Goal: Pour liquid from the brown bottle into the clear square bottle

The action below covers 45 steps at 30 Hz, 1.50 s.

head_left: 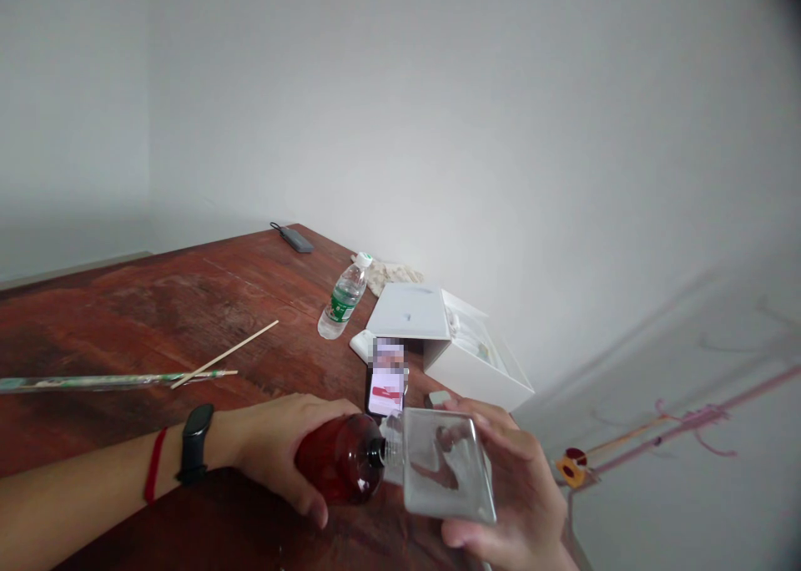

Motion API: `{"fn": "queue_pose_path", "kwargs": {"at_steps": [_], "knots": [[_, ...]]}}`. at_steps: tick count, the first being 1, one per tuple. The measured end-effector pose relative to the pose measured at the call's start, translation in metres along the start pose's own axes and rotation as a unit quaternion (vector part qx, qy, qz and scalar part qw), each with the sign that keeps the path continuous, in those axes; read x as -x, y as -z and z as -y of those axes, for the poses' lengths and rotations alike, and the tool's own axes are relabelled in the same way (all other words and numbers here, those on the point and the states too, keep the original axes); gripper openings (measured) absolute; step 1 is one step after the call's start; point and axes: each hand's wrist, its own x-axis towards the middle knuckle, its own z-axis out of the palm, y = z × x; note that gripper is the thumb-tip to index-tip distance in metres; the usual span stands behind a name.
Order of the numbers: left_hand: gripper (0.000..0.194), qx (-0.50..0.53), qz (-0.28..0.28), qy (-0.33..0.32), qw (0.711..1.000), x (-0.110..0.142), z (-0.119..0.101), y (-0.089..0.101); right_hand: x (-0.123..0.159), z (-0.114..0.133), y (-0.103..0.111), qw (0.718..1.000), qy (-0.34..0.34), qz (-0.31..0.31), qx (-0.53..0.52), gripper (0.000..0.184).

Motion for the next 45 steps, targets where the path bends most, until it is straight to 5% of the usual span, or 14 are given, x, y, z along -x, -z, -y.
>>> {"fn": "queue_pose_path", "kwargs": {"at_steps": [45], "knots": [[0.087, -0.015, 0.009, -0.006, 1.000, 0.002, -0.005, 0.003, -0.013, 0.014, -0.005, 0.999, 0.046, -0.004, 0.018, 0.080]]}}
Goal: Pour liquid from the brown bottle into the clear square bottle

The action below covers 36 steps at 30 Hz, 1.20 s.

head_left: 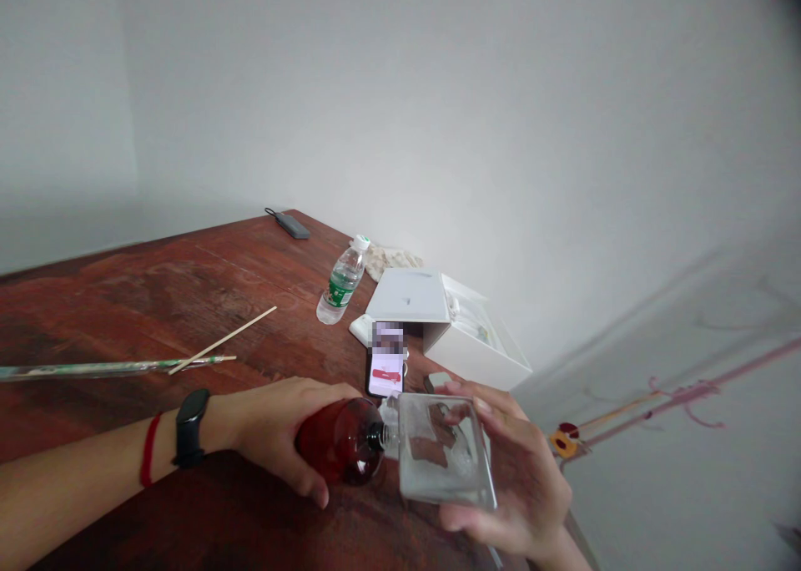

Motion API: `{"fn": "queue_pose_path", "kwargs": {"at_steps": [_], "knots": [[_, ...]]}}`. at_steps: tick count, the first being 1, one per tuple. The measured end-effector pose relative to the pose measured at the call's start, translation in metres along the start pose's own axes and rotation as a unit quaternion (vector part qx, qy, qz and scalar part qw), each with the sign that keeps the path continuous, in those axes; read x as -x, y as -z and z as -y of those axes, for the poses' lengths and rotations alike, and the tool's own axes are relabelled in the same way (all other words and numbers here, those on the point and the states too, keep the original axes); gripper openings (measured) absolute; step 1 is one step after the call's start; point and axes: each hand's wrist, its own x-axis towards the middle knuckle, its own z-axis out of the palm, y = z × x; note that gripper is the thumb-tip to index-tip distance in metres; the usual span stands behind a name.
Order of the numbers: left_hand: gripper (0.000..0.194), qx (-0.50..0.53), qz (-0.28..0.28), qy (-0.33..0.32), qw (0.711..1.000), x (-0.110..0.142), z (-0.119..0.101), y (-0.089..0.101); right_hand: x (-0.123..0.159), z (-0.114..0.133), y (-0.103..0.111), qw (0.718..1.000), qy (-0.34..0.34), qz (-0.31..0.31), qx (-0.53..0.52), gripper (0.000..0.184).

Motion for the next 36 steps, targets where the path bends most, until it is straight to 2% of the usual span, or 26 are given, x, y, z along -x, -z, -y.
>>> {"fn": "queue_pose_path", "kwargs": {"at_steps": [11, 20, 24, 36], "knots": [[0.095, -0.007, 0.013, 0.018, 1.000, 0.0003, 0.0002, 0.0017, -0.0027, -0.0018, -0.0005, 1.000, 0.017, 0.003, 0.007, 0.075], [0.092, -0.003, 0.015, 0.014, 1.000, 0.0014, 0.0001, 0.0013, -0.0020, -0.0014, -0.0016, 1.000, 0.020, 0.006, 0.007, 0.077], [0.094, 0.008, -0.002, 0.021, 1.000, 0.0027, 0.0005, -0.0004, -0.0001, -0.0017, -0.0047, 1.000, 0.019, -0.010, 0.018, 0.076], [0.094, 0.019, -0.006, 0.033, 0.999, 0.0021, -0.0017, -0.0014, -0.0011, -0.0019, -0.0055, 0.999, 0.021, -0.014, 0.020, 0.078]]}}
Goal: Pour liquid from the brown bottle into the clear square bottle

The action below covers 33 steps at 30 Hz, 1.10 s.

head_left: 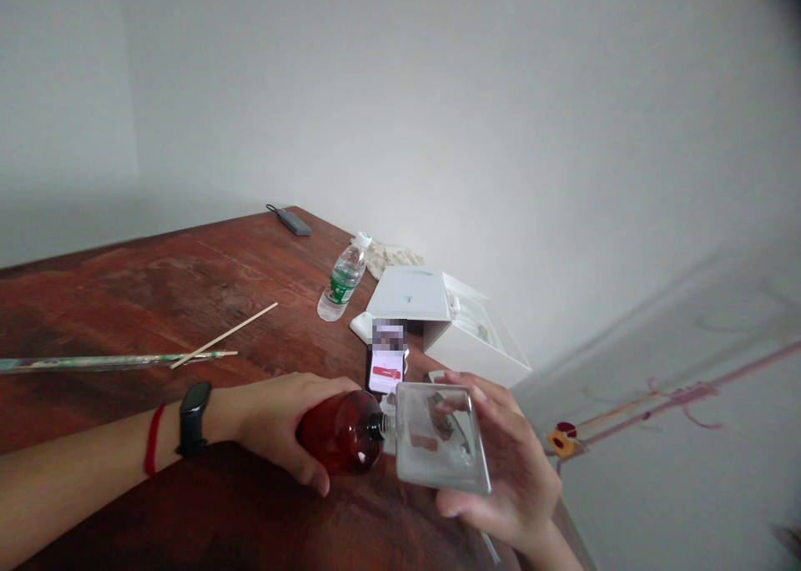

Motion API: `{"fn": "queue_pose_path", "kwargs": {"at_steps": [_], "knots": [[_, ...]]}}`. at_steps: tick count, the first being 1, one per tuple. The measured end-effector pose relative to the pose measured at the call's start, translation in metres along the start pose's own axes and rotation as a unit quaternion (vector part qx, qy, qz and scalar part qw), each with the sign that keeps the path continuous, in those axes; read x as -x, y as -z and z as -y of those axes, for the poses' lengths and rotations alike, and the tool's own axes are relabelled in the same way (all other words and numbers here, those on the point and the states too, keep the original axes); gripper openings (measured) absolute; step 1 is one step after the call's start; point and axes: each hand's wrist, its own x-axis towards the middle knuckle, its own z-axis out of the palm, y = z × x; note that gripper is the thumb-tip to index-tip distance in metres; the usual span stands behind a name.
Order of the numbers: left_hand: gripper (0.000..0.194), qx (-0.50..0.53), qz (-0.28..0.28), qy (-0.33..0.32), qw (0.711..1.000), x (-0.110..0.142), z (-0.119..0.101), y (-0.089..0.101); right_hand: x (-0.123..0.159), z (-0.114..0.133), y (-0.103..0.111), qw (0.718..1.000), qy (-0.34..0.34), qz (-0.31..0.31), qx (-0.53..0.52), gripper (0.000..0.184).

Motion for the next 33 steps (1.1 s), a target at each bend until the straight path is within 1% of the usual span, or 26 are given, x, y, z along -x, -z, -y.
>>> {"fn": "queue_pose_path", "kwargs": {"at_steps": [5, 11, 15, 20, 26, 33], "knots": [[0.094, 0.008, 0.000, -0.005, 1.000, 0.001, 0.002, 0.000, 0.001, -0.001, -0.001, 1.000, 0.003, 0.002, -0.002, 0.077], [0.094, -0.016, 0.025, -0.007, 1.000, -0.001, 0.005, 0.005, -0.005, -0.002, -0.004, 1.000, 0.000, 0.005, -0.009, 0.075], [0.096, -0.016, 0.018, 0.005, 1.000, 0.000, 0.007, 0.006, -0.008, -0.002, -0.004, 1.000, -0.004, 0.007, -0.008, 0.072], [0.096, 0.014, 0.014, 0.015, 1.000, 0.001, 0.006, 0.006, -0.008, -0.003, -0.004, 1.000, -0.018, 0.010, 0.005, 0.072], [0.094, -0.010, 0.003, 0.032, 0.999, 0.002, 0.003, 0.008, -0.017, -0.005, -0.005, 0.999, -0.008, 0.028, -0.021, 0.068], [0.089, -0.013, 0.002, 0.053, 0.999, 0.004, 0.000, 0.011, -0.027, -0.005, -0.007, 0.999, -0.008, 0.050, 0.014, 0.070]]}}
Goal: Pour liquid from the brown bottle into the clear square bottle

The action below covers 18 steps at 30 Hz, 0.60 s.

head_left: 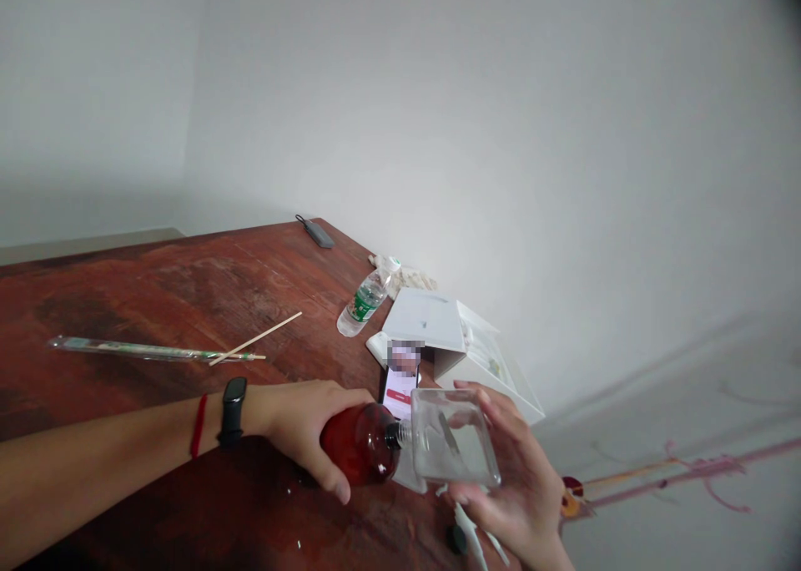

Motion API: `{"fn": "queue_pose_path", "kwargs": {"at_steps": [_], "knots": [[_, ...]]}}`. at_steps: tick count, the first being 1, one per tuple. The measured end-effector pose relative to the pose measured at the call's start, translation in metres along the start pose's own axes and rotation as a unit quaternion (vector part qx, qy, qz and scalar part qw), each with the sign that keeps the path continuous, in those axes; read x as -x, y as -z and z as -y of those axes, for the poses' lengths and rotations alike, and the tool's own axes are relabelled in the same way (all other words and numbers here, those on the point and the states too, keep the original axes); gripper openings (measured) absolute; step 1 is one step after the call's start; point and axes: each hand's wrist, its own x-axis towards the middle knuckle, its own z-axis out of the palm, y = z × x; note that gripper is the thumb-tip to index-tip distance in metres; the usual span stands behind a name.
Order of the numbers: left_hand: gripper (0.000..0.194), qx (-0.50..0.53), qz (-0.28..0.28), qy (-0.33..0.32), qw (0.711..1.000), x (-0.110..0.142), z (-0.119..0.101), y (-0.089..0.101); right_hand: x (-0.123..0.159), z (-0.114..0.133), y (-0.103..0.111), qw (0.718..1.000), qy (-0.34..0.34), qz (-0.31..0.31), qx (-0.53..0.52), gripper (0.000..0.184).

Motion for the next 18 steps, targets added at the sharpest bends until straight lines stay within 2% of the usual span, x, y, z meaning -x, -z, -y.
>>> {"fn": "queue_pose_path", "kwargs": {"at_steps": [18], "knots": [[0.096, -0.027, -0.025, -0.024, 0.999, 0.001, 0.010, 0.002, -0.028, 0.005, -0.005, 0.998, -0.026, 0.056, 0.011, 0.071]]}}
